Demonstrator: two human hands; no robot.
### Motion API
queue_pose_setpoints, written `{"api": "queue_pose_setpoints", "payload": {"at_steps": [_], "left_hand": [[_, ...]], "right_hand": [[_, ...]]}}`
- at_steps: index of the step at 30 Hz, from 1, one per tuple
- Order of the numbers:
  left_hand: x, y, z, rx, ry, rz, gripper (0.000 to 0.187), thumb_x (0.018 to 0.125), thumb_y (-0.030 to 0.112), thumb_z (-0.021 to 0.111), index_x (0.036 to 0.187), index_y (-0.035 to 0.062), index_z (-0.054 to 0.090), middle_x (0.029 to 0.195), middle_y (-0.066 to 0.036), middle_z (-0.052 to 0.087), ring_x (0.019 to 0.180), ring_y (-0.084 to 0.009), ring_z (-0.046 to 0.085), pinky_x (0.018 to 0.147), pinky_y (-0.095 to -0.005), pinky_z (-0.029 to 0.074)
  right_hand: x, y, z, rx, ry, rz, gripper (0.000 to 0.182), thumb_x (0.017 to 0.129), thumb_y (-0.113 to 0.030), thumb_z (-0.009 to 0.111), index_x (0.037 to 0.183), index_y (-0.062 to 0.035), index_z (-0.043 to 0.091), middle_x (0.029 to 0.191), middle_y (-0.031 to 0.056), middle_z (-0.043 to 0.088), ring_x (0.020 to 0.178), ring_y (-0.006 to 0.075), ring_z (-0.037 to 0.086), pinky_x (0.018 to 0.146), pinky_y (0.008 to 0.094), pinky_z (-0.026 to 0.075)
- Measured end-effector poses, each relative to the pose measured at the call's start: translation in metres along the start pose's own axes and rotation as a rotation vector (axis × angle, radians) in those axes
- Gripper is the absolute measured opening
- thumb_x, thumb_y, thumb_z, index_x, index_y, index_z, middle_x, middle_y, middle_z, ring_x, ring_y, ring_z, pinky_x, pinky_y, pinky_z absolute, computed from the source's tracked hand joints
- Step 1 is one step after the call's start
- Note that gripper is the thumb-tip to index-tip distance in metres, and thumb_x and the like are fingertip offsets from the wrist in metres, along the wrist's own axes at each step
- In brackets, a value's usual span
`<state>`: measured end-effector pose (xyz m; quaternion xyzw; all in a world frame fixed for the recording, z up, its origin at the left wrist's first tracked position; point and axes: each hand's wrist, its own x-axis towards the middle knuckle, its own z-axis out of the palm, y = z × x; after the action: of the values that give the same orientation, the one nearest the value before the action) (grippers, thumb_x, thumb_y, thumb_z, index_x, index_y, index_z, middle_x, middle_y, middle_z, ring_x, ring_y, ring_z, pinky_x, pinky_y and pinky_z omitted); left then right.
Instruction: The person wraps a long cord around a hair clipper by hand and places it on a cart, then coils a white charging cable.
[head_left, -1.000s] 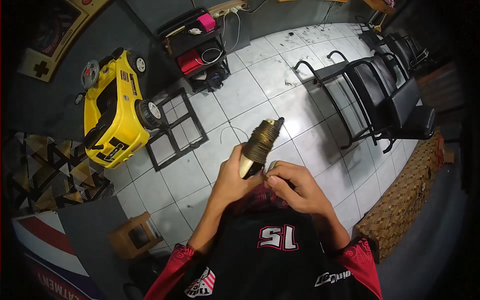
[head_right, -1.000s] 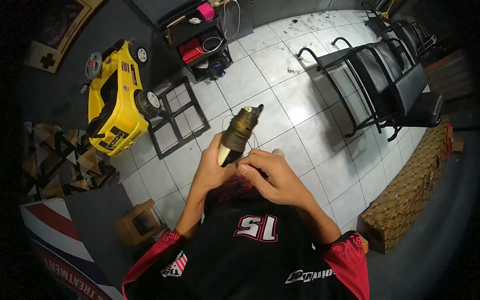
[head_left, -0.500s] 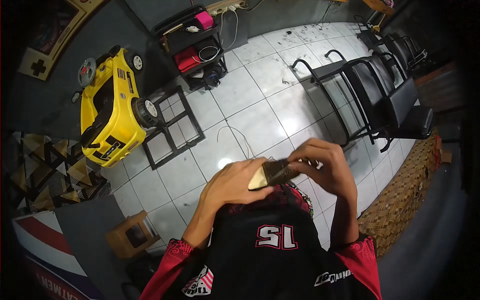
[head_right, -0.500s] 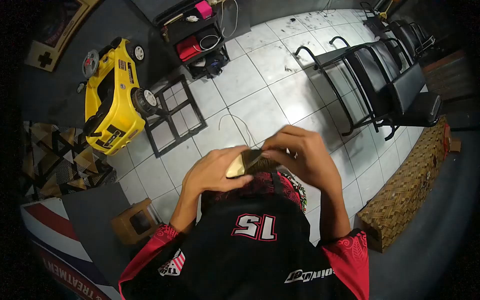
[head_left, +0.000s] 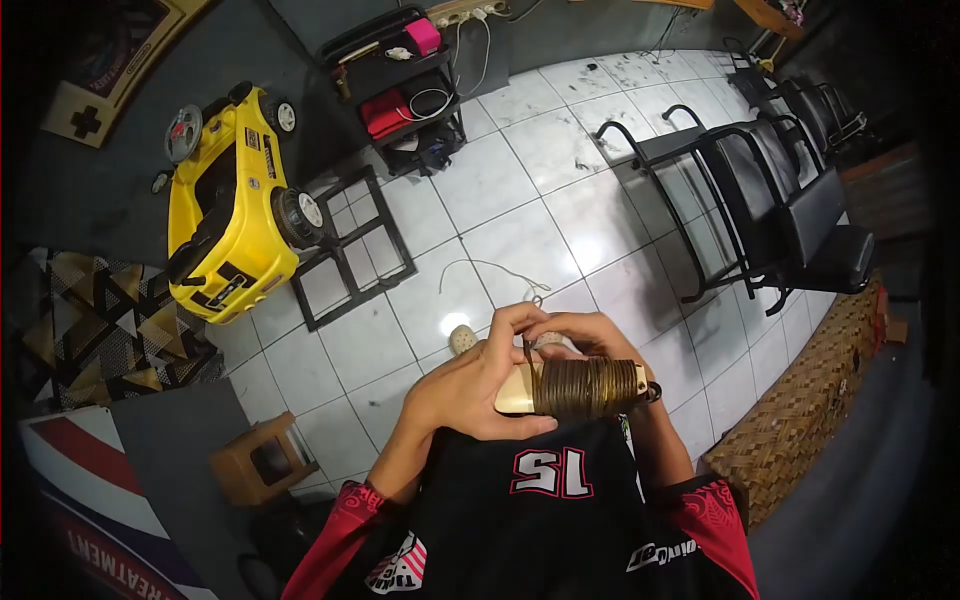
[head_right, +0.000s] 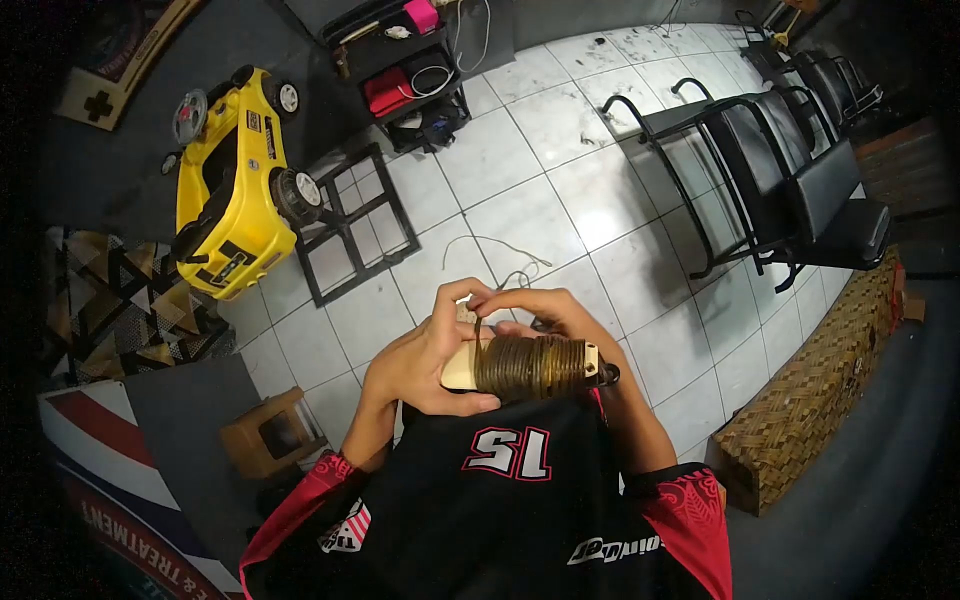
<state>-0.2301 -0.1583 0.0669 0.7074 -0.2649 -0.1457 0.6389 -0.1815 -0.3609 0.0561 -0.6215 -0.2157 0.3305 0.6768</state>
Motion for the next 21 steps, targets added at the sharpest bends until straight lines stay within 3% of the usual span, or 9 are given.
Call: {"api": "queue_pose_setpoints", "payload": {"at_steps": [2,5,7,10,12,16,17,18,21], "left_hand": [[0.001,0.003,-0.003,-0.126,-0.048,0.007,0.1,0.074,0.02,0.079,0.138,-0.0024,0.006,0.122,-0.022,0.048,0.099,-0.0289,0.063,0.09,-0.037,0.047],[0.002,0.011,-0.004,-0.182,-0.07,-0.049,0.105,0.073,0.021,0.08,0.14,-0.0025,0.002,0.108,-0.019,0.057,0.096,-0.0275,0.064,0.089,-0.0359,0.047],[0.002,0.015,-0.004,-0.175,-0.082,-0.07,0.106,0.073,0.021,0.08,0.14,-0.0024,0.002,0.101,-0.017,0.061,0.094,-0.0273,0.065,0.087,-0.0353,0.047],[0.003,0.019,-0.006,-0.159,-0.073,-0.153,0.102,0.07,0.023,0.082,0.138,0.0,0.01,0.088,-0.014,0.067,0.088,-0.0259,0.067,0.083,-0.0338,0.048],[0.007,0.021,-0.01,0.076,-0.069,-0.1,0.087,0.067,0.023,0.083,0.13,0.0021,0.027,0.086,-0.013,0.07,0.081,-0.0249,0.069,0.078,-0.0332,0.05],[0.013,0.021,-0.012,0.123,0.055,-0.089,0.07,0.066,0.024,0.084,0.117,0.0034,0.041,0.087,-0.014,0.071,0.078,-0.022,0.07,0.072,-0.0317,0.051],[0.013,0.018,-0.013,0.076,0.133,-0.138,0.066,0.066,0.024,0.084,0.114,0.0032,0.043,0.086,-0.014,0.071,0.077,-0.0213,0.07,0.07,-0.0306,0.051],[0.013,0.015,-0.013,0.029,0.21,-0.188,0.063,0.066,0.024,0.084,0.111,0.003,0.045,0.086,-0.014,0.071,0.076,-0.0206,0.07,0.068,-0.0294,0.051],[0.017,0.008,-0.007,-0.008,0.335,-0.307,0.06,0.068,0.023,0.082,0.111,0.0017,0.045,0.083,-0.011,0.07,0.075,-0.0139,0.065,0.068,-0.0256,0.049]], "right_hand": [[0.0,-0.002,0.009,0.08,0.07,-0.019,0.019,0.087,-0.002,0.062,0.106,0.0001,0.065,0.098,0.0106,0.068,0.097,0.0216,0.063,0.088,0.0319,0.046],[0.004,-0.002,0.004,-0.115,0.062,-0.085,0.014,0.089,-0.005,0.061,0.101,0.0009,0.065,0.092,0.0112,0.066,0.09,0.0208,0.062,0.084,0.0319,0.046],[0.006,-0.003,-0.01,-0.127,-0.083,-0.04,0.013,0.092,-0.009,0.059,0.098,0.0014,0.065,0.091,0.0104,0.065,0.086,0.0188,0.06,0.08,0.0308,0.045],[0.003,0.006,-0.024,-0.036,-0.198,0.049,0.019,0.096,-0.015,0.055,0.094,0.0018,0.064,0.089,0.0066,0.063,0.083,0.0137,0.057,0.077,0.0291,0.045],[0.001,0.013,-0.023,0.254,-0.167,0.162,0.023,0.098,-0.019,0.053,0.095,0.0009,0.062,0.088,0.0032,0.062,0.084,0.0092,0.055,0.076,0.0265,0.044],[-0.006,0.038,-0.001,0.206,0.014,-0.005,0.022,0.092,-0.019,0.061,0.106,-0.0029,0.057,0.097,0.003,0.061,0.088,0.0082,0.055,0.075,0.0244,0.045],[-0.002,0.047,0.004,0.047,0.07,-0.233,0.028,0.086,-0.014,0.064,0.11,-0.0013,0.056,0.098,0.0051,0.063,0.09,0.0133,0.059,0.077,0.0286,0.047],[0.003,0.058,0.02,-0.265,0.363,-0.223,0.028,0.084,-0.009,0.063,0.11,0.0009,0.058,0.093,0.0072,0.064,0.092,0.0182,0.061,0.079,0.0325,0.047],[-0.006,0.038,0.021,-0.03,0.366,-0.079,0.021,0.082,-0.005,0.06,0.101,0.0019,0.063,0.083,0.0086,0.064,0.08,0.0163,0.062,0.071,0.0297,0.048]]}}
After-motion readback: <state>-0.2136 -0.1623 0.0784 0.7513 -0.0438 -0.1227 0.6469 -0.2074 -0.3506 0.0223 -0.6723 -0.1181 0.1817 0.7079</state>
